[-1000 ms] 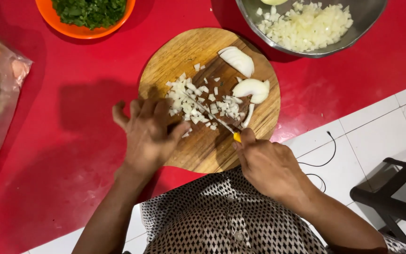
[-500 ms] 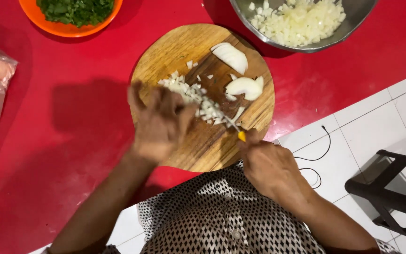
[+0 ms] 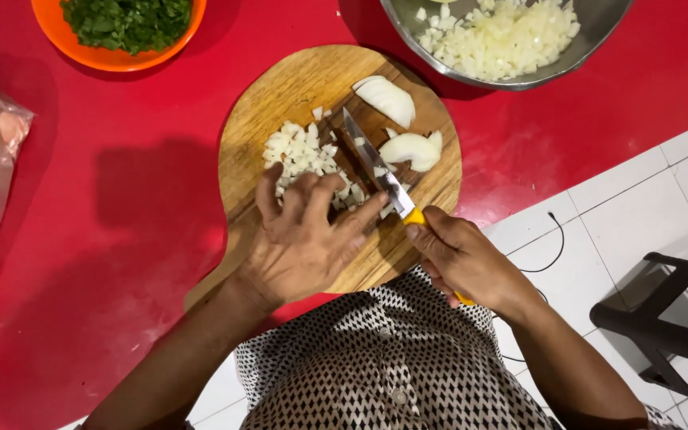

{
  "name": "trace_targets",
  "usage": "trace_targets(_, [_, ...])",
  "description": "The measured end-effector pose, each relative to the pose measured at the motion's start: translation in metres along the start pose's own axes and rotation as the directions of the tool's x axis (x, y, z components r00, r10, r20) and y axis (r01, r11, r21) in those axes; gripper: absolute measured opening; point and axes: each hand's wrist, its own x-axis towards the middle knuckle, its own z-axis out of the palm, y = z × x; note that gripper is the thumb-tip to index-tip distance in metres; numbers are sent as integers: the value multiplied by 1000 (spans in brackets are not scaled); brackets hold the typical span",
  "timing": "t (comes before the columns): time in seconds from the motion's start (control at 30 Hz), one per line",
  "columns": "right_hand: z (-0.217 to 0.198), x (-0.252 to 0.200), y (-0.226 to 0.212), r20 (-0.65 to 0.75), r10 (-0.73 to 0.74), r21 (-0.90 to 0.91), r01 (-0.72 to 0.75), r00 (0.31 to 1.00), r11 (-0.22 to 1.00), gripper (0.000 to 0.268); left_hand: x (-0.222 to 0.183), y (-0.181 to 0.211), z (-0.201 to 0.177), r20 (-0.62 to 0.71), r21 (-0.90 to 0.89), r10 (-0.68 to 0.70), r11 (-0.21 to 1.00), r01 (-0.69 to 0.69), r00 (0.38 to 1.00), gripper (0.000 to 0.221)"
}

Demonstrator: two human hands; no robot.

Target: Slicing and dicing a white onion on a wooden cutting board using a knife

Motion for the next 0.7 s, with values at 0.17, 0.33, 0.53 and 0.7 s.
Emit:
trace_targets(0.17, [5, 3, 18, 216, -43, 406, -50, 975, 912, 26, 12, 2, -10, -115, 100, 30, 995, -18, 993, 52])
trace_targets(0.33, [1, -15, 20, 219, 7, 378, -92, 976, 921, 21, 9, -34, 36, 104, 96, -104, 991, 94, 989, 70])
trace_targets(0.53, [3, -38, 15, -196, -114, -584, -22, 974, 811, 27, 24, -35, 2, -292, 103, -129, 981, 165, 948, 46])
trace_targets(0.7, [14, -29, 24, -212, -332, -785, 42, 919, 618, 32, 18, 23, -18, -153, -10, -107, 994, 107, 982, 55])
